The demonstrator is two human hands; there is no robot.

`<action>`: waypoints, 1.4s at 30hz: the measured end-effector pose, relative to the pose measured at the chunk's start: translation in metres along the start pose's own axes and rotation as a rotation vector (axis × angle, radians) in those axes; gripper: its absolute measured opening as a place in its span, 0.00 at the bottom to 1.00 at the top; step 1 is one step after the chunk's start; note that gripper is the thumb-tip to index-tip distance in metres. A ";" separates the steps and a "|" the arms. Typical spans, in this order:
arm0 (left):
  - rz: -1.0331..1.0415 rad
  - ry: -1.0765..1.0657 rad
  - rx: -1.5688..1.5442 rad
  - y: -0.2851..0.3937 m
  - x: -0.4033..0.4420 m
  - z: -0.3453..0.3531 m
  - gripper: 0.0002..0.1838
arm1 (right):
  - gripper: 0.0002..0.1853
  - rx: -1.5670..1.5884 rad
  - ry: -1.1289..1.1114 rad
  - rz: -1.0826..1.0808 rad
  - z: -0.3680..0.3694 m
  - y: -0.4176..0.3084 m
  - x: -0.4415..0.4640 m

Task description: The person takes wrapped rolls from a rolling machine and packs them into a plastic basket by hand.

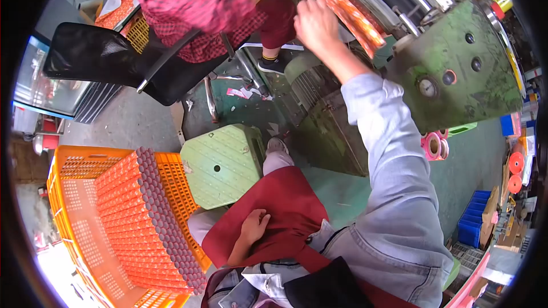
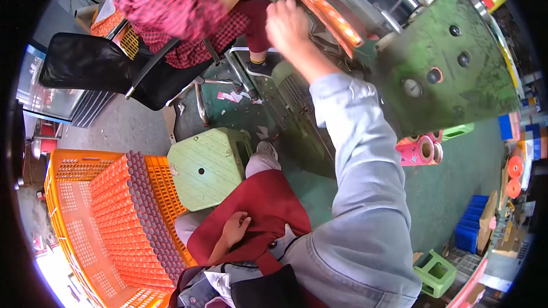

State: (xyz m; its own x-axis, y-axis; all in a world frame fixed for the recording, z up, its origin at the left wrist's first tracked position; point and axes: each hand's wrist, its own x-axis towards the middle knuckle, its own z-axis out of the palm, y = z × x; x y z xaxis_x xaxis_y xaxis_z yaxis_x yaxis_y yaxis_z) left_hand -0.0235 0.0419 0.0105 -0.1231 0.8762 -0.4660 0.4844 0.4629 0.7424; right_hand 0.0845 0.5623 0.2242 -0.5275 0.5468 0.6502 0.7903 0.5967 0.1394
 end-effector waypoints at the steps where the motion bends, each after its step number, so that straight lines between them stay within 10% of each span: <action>1: -0.020 -0.016 0.006 0.002 0.003 0.000 0.19 | 0.13 0.005 -0.005 -0.001 -0.001 -0.004 -0.004; 8: 0.037 -0.037 0.021 -0.008 0.014 0.014 0.19 | 0.16 -0.174 0.179 0.117 -0.083 0.033 -0.047; 15: 0.242 -0.020 0.144 -0.002 0.019 0.016 0.17 | 0.20 -0.402 -0.219 0.387 -0.074 0.117 -0.098; 24: 0.191 -0.155 0.068 0.033 0.008 0.011 0.17 | 0.20 -0.283 -0.509 0.625 -0.277 0.050 -0.219; 31: 0.376 -0.100 0.034 0.063 0.005 0.004 0.17 | 0.24 -0.425 0.067 0.172 -0.307 -0.010 -0.181; 42: 0.383 0.133 0.023 0.033 -0.047 -0.012 0.17 | 0.19 0.640 -0.202 -0.246 -0.266 -0.204 -0.213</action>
State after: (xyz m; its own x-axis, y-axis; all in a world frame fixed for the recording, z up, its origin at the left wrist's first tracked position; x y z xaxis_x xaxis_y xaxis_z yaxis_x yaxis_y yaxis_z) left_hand -0.0122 0.0178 0.0628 -0.0402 0.9951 -0.0908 0.5362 0.0982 0.8384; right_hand 0.1188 0.1677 0.2561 -0.7632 0.4131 0.4968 0.3355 0.9105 -0.2416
